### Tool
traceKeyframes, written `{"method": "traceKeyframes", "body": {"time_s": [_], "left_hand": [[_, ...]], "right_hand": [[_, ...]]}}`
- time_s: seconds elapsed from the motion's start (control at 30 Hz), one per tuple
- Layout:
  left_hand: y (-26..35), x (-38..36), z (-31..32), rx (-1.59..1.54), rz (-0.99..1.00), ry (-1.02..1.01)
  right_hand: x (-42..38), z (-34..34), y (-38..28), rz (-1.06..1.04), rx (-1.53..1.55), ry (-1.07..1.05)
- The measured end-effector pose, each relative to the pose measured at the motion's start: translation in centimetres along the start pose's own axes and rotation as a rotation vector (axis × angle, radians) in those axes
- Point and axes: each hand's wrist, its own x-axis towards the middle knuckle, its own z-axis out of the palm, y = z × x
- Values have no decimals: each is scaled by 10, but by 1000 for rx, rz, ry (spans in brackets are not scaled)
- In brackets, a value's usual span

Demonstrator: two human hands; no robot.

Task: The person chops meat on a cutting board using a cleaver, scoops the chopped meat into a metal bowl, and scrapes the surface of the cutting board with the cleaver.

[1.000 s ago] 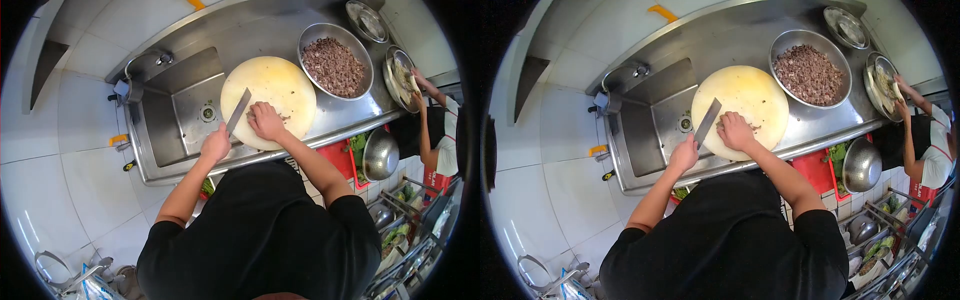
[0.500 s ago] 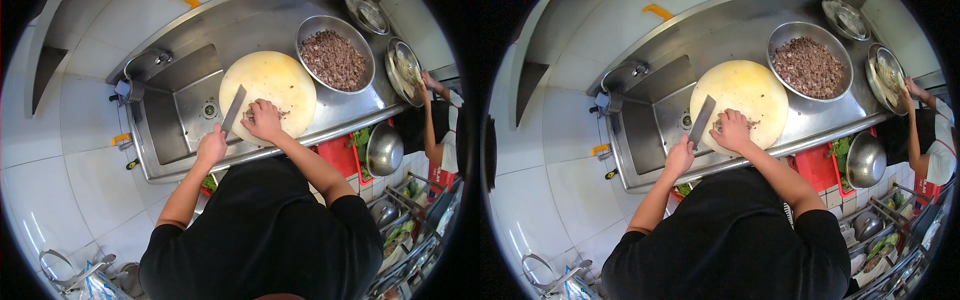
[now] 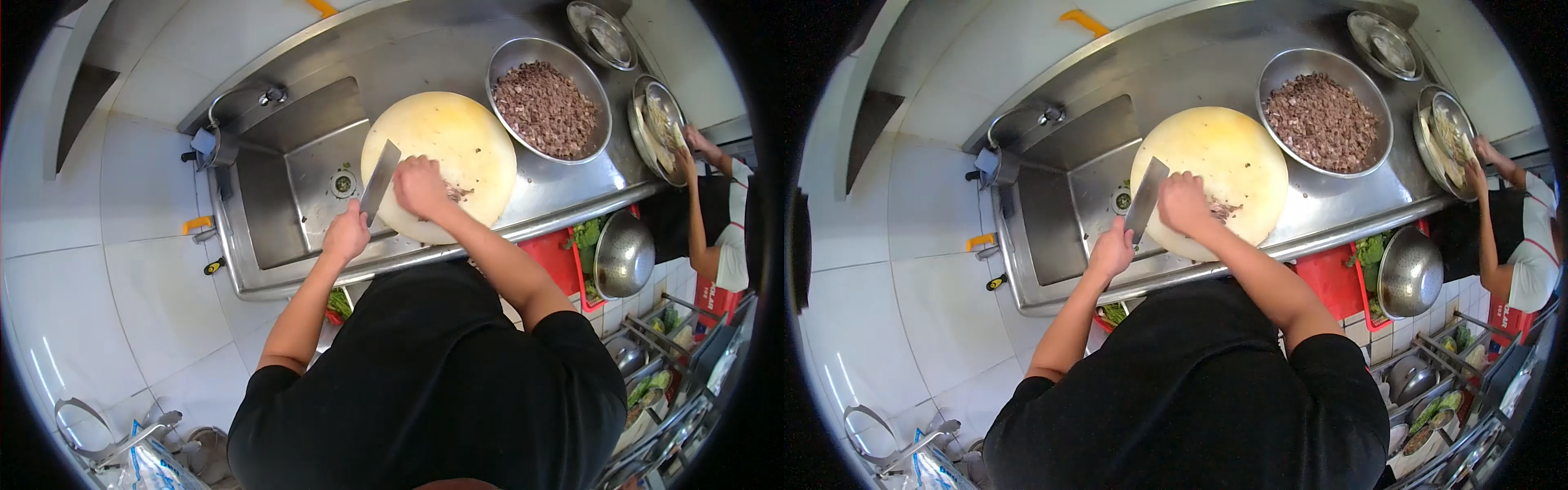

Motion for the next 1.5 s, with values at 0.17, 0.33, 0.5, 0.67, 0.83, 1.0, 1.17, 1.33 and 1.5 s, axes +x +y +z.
{"method": "traceKeyframes", "body": {"time_s": [0.17, 0.33, 0.5, 0.67, 0.83, 1.0, 1.17, 1.33, 1.5], "left_hand": [[6, -2, -2, 28, -16, -41], [8, -2, -1, 42, 12, -41], [27, -14, -16, 48, 32, -25], [32, -17, -11, 21, 33, -30], [24, -6, 2, 46, 29, -41], [23, -7, 3, 58, 21, -50], [28, -9, 0, 56, 14, -59], [26, -9, 2, 42, 10, -57], [28, -10, 0, 45, 15, -55]], "right_hand": [[30, 3, 79, 62, 224, -69], [-16, 19, 68, -88, 349, 36], [-34, 26, 58, -105, 356, 155], [-48, 24, 52, -247, 164, 160], [-58, 39, 38, -112, -98, 56], [-71, 36, 29, -12, -21, -27], [-77, 24, 29, -29, -27, 244], [-65, 9, 58, 225, 107, 177], [-78, 14, 58, -9, 15, 47]]}}
